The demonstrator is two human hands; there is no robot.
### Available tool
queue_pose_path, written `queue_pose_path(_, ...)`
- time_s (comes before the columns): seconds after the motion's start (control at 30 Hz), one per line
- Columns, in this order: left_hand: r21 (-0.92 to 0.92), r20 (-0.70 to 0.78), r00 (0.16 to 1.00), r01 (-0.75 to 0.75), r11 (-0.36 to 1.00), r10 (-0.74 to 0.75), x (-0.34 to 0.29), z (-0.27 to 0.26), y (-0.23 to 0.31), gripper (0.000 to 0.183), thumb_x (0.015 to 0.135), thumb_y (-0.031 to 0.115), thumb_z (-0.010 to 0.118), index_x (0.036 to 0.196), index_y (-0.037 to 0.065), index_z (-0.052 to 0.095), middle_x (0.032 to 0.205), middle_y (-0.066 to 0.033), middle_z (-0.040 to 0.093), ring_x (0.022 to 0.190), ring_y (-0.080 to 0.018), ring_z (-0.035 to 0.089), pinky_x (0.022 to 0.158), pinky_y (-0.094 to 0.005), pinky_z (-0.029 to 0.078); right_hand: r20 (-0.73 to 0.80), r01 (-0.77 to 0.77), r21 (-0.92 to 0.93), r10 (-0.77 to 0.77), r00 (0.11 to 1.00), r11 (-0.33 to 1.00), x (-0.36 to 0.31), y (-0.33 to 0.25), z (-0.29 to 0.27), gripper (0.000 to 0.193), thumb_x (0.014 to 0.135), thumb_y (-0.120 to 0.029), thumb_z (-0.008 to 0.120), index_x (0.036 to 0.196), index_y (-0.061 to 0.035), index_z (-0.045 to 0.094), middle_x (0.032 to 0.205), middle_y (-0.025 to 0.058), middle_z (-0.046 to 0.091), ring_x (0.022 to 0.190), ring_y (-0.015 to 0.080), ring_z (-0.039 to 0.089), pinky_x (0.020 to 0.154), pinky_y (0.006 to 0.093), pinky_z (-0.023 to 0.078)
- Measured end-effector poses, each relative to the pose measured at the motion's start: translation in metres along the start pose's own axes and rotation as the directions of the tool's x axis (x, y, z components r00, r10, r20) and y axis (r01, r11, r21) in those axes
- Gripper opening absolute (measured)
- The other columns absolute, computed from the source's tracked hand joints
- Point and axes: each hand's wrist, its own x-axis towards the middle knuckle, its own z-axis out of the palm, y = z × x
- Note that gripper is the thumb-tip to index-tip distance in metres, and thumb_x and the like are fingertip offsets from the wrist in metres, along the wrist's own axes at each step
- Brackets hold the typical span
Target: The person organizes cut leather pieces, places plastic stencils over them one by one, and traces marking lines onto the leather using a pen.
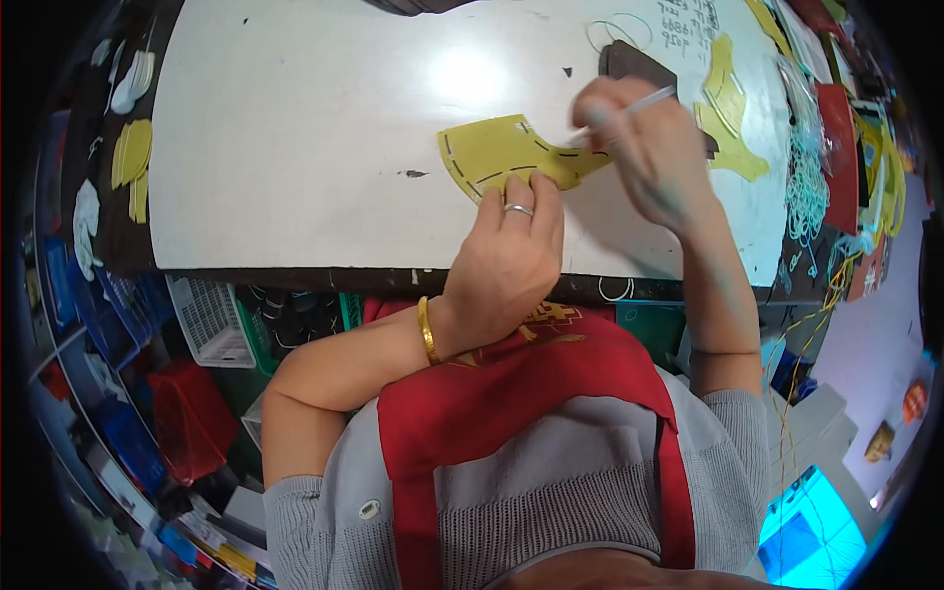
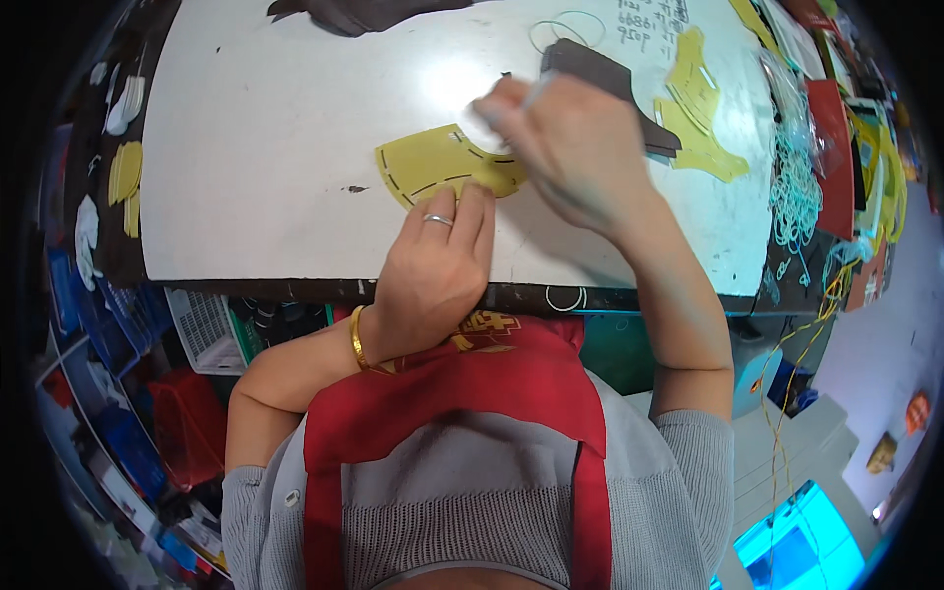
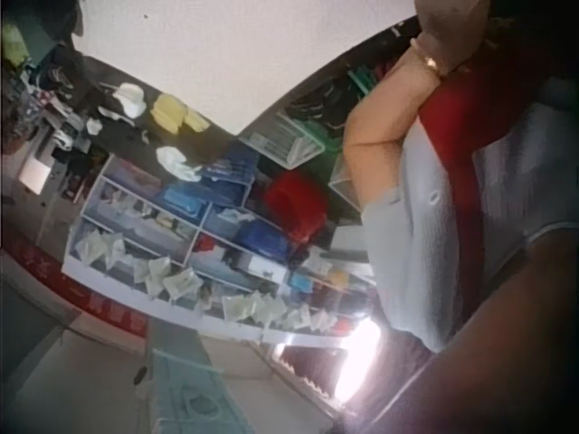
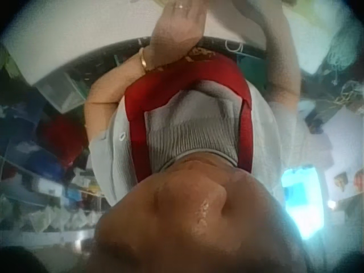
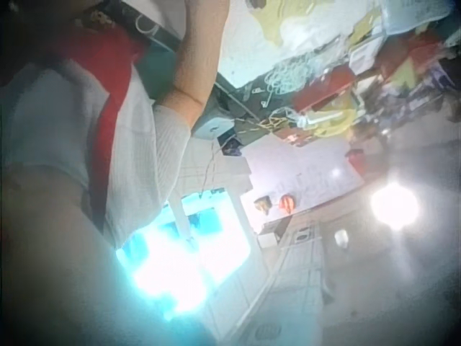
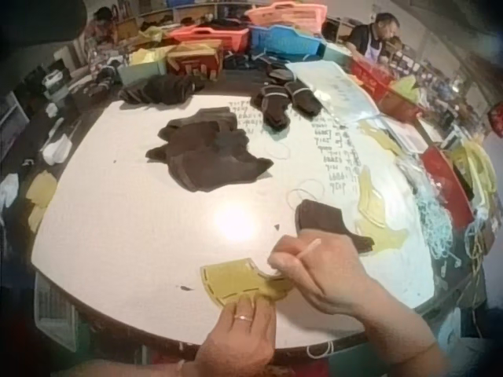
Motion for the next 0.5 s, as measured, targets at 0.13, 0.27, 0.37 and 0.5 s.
queue_pose_path(0.13,-0.047,-0.016,1.0,-0.007,0.999,0.007,-0.007,0.004,0.003,0.046,0.082,0.017,0.06,0.121,-0.005,0.065,0.111,-0.0194,0.062,0.098,-0.0309,0.063,0.085,-0.0372,0.054,0.373,-0.003,0.407,-0.163,0.913,0.914,0.029,-0.024,0.026,0.029,0.101,-0.032,0.058,0.091,-0.0069,0.067,0.072,0.0116,0.065,0.066,0.0288,0.065,0.062,0.0387,0.049)
queue_pose_path(0.27,-0.085,0.001,1.0,-0.012,0.996,0.012,-0.009,0.003,0.003,0.047,0.081,0.018,0.061,0.123,-0.004,0.064,0.111,-0.0202,0.062,0.1,-0.032,0.064,0.085,-0.038,0.056,0.459,0.178,0.211,-0.258,0.85,0.961,0.046,-0.036,0.029,0.024,0.098,-0.031,0.064,0.088,-0.0092,0.066,0.08,0.0075,0.069,0.066,0.0289,0.066,0.061,0.0402,0.051)
queue_pose_path(0.37,-0.13,0.057,0.998,-0.017,0.991,0.024,-0.007,0.002,0.004,0.049,0.082,0.018,0.061,0.126,-0.004,0.063,0.112,-0.0209,0.062,0.102,-0.0336,0.064,0.088,-0.0394,0.056,0.179,0.285,0.178,-0.316,0.932,0.942,0.056,-0.03,0.052,0.023,0.101,-0.033,0.057,0.098,-0.0127,0.067,0.08,0.0092,0.07,0.069,0.0315,0.068,0.06,0.0411,0.053)
queue_pose_path(0.5,-0.094,-0.016,1.0,0.005,0.996,-0.006,-0.003,0.004,0.0,0.051,0.082,0.019,0.061,0.127,-0.005,0.062,0.114,-0.0219,0.061,0.104,-0.0372,0.064,0.093,-0.0414,0.056,0.005,0.21,0.151,-0.213,0.977,0.966,0.046,-0.03,0.053,0.014,0.099,-0.023,0.064,0.093,-0.0107,0.069,0.083,0.0033,0.072,0.07,0.0244,0.07,0.062,0.0339,0.054)
